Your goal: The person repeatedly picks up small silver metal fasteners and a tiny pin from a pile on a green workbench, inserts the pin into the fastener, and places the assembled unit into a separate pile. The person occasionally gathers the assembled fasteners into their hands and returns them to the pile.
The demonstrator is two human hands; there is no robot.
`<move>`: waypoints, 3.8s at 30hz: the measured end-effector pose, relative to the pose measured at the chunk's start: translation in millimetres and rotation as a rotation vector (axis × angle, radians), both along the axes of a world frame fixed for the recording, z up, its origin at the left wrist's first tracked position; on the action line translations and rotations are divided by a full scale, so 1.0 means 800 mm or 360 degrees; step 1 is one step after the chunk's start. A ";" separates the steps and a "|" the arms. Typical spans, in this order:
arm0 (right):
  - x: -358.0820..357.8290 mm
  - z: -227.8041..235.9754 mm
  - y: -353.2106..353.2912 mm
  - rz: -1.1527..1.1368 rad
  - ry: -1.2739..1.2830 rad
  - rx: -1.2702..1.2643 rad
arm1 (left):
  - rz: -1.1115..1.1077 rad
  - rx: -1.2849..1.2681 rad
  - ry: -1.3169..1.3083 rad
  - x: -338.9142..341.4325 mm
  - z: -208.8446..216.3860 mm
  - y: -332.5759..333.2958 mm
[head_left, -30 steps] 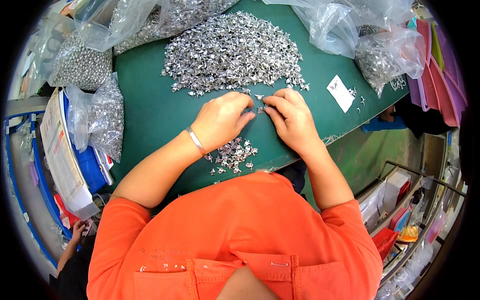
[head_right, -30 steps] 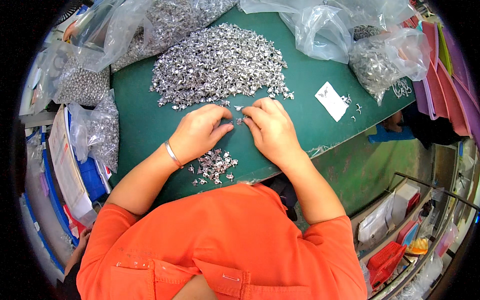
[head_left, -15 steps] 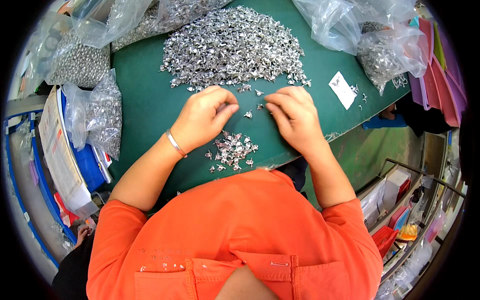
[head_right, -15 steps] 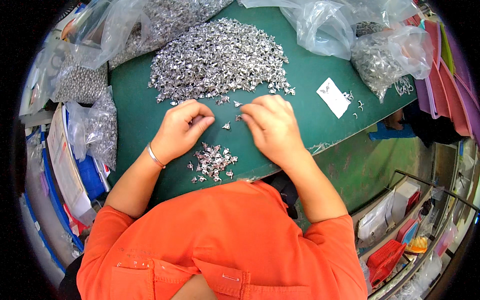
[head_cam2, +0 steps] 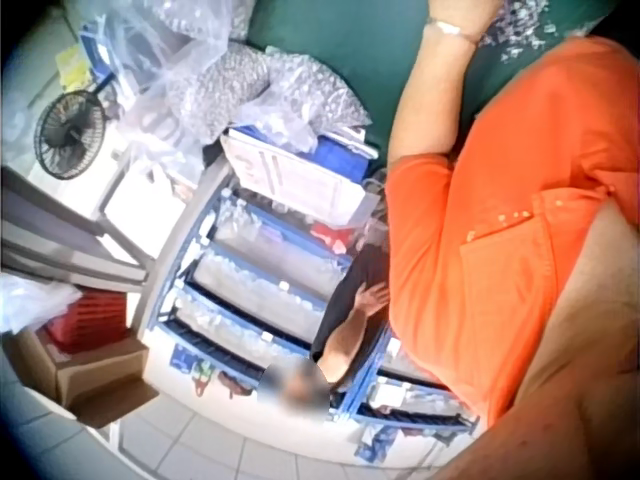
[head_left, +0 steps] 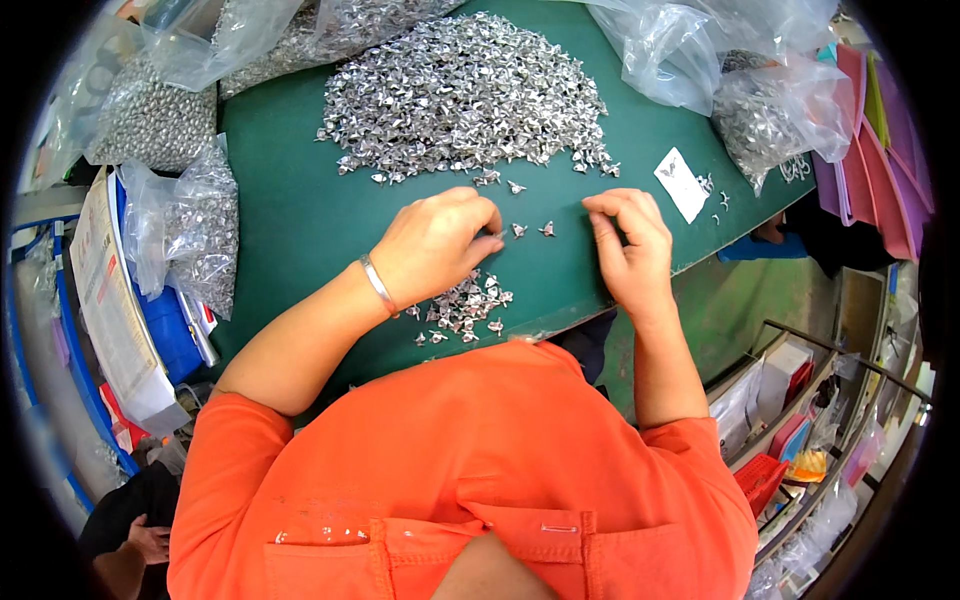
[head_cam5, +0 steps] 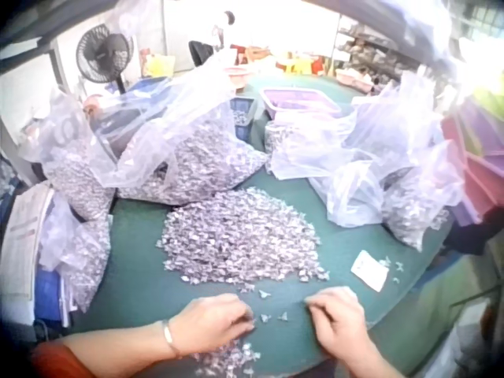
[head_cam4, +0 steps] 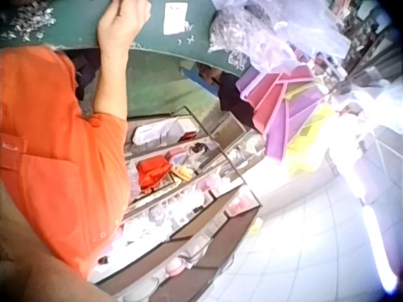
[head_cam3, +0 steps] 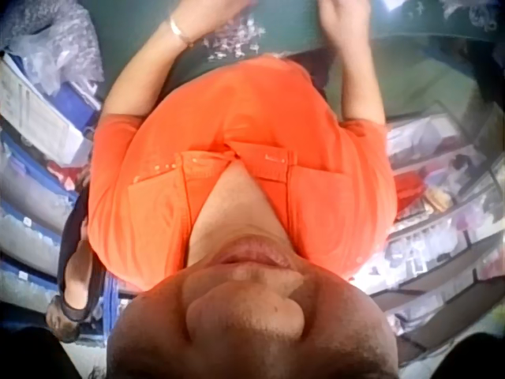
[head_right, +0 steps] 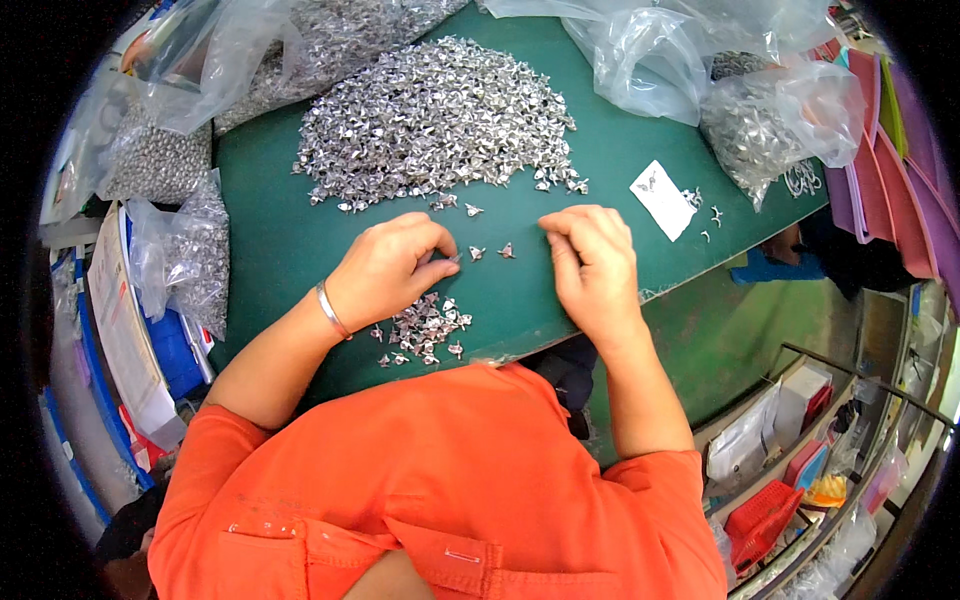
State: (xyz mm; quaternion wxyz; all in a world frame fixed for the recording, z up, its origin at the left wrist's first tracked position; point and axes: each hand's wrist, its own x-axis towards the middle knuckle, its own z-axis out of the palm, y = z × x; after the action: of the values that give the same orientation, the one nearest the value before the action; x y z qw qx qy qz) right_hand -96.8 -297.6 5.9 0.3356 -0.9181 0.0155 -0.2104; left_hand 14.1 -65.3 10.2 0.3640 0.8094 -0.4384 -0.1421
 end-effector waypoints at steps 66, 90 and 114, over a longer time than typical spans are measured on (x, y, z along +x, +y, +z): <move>0.035 -0.010 0.044 0.0690 -0.0115 0.0023 | 0.0879 -0.1667 0.2917 -0.014 0.002 0.070; 0.075 -0.002 0.082 0.0584 -0.0164 -0.0308 | 0.0816 -0.1753 0.2904 -0.015 -0.008 0.076; 0.038 0.010 0.035 0.0293 0.0254 0.0249 | 0.0888 -0.1701 0.2941 -0.019 -0.008 0.076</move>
State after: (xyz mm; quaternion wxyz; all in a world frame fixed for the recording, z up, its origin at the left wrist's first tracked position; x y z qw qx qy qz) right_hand -66.7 -269.6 14.2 0.4218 -0.9005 -0.0257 -0.1031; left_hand -0.9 -4.4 3.4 0.8738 0.2003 0.1956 -0.3975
